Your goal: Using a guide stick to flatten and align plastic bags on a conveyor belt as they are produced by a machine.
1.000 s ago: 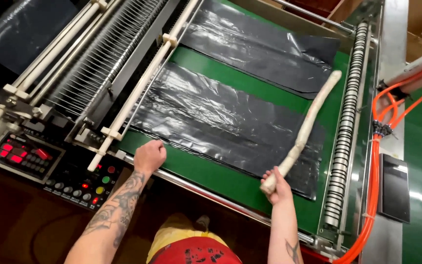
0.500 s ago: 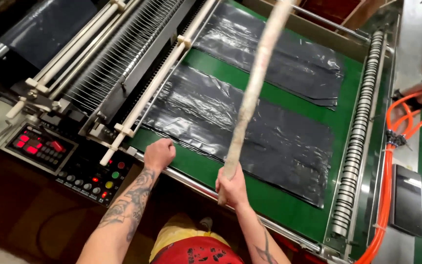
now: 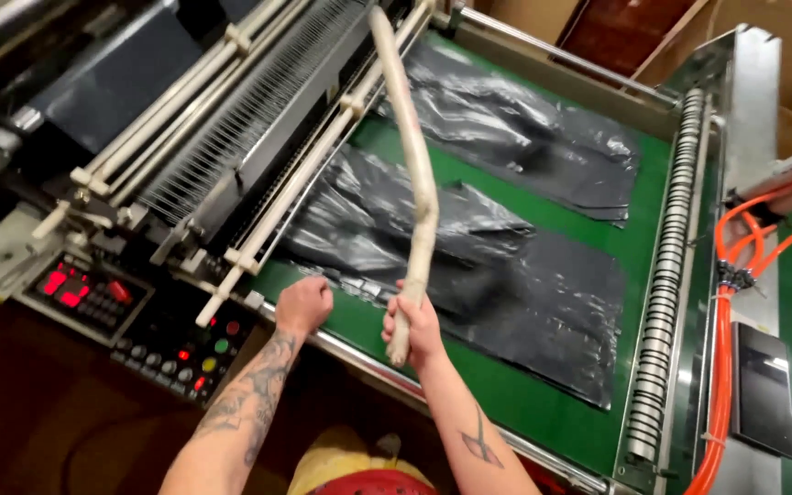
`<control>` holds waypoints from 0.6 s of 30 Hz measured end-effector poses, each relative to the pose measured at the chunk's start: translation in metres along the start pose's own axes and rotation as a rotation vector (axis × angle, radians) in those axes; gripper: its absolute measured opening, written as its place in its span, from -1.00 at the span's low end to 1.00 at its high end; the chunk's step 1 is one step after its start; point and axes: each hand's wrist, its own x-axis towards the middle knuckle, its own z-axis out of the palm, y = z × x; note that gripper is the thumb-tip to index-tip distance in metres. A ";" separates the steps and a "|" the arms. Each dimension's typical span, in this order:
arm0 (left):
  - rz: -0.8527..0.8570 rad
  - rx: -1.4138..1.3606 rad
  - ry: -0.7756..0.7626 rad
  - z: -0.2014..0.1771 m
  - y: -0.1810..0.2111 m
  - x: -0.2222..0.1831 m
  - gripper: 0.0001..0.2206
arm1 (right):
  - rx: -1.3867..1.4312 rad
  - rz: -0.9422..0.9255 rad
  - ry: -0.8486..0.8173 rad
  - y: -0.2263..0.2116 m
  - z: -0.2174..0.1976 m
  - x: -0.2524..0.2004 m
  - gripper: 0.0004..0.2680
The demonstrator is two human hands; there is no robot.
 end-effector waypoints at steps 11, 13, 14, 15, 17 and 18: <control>0.025 0.056 -0.009 0.004 0.001 -0.013 -0.78 | -0.338 -0.027 0.807 -0.014 -0.302 -0.068 -0.65; 0.042 0.062 0.015 0.002 0.003 -0.012 -0.80 | -0.184 -0.037 0.889 -0.030 -0.315 -0.086 -0.67; 0.043 0.060 0.002 0.005 0.003 -0.018 -0.80 | -0.187 -0.031 0.900 -0.028 -0.315 -0.093 -0.67; 0.036 0.069 0.001 0.004 0.004 -0.016 -0.80 | -0.120 0.047 0.847 -0.027 -0.314 -0.093 -0.69; 0.037 0.083 -0.007 0.005 0.005 -0.012 -0.80 | -0.044 0.123 0.802 -0.024 -0.308 -0.092 -0.71; 0.039 0.088 -0.004 0.005 0.005 -0.010 -0.81 | -0.048 0.157 0.712 -0.022 -0.303 -0.091 -0.69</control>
